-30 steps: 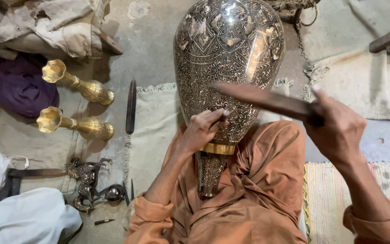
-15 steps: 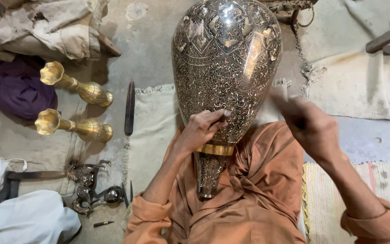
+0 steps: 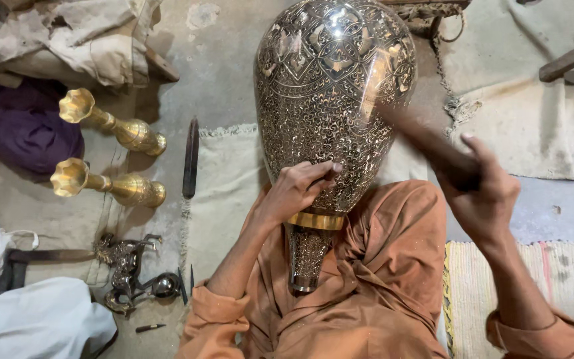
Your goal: The person sits on the floor with a large engraved metal vase held between the legs, positions a chisel against the vase surface with one hand, and taps the chisel with a wooden mallet held in the other hand to carve decorative patterns, repositioning the chisel repeatedly across the surface.
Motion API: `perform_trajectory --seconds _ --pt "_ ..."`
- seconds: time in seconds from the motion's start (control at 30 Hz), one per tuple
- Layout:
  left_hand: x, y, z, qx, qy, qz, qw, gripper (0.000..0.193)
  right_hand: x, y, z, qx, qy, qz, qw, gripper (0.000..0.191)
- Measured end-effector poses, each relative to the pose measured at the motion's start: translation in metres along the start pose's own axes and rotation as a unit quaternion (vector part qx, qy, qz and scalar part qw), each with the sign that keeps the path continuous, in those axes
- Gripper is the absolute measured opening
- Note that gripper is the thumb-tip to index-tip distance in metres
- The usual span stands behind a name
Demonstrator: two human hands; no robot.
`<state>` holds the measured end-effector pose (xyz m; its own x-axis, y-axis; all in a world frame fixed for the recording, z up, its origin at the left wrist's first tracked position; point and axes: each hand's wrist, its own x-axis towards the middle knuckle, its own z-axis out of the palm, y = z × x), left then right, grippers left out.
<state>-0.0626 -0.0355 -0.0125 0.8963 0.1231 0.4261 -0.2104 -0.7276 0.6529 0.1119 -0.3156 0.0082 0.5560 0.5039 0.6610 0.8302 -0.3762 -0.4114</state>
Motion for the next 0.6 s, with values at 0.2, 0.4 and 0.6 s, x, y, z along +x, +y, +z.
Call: perform_trajectory --seconds 0.2,0.4,0.6 --pt "0.0 0.003 0.0 0.002 -0.024 -0.056 0.998 0.032 -0.006 0.001 0.006 -0.229 -0.162 -0.102 0.954 0.044" --pt "-0.001 -0.004 0.0 -0.014 -0.017 0.007 1.0 0.03 -0.012 -0.002 0.005 0.21 -0.064 0.131 0.967 0.03" --pt "-0.015 -0.001 0.016 -0.048 0.044 -0.043 0.997 0.017 -0.009 0.003 -0.008 -0.218 -0.168 -0.085 0.957 0.051"
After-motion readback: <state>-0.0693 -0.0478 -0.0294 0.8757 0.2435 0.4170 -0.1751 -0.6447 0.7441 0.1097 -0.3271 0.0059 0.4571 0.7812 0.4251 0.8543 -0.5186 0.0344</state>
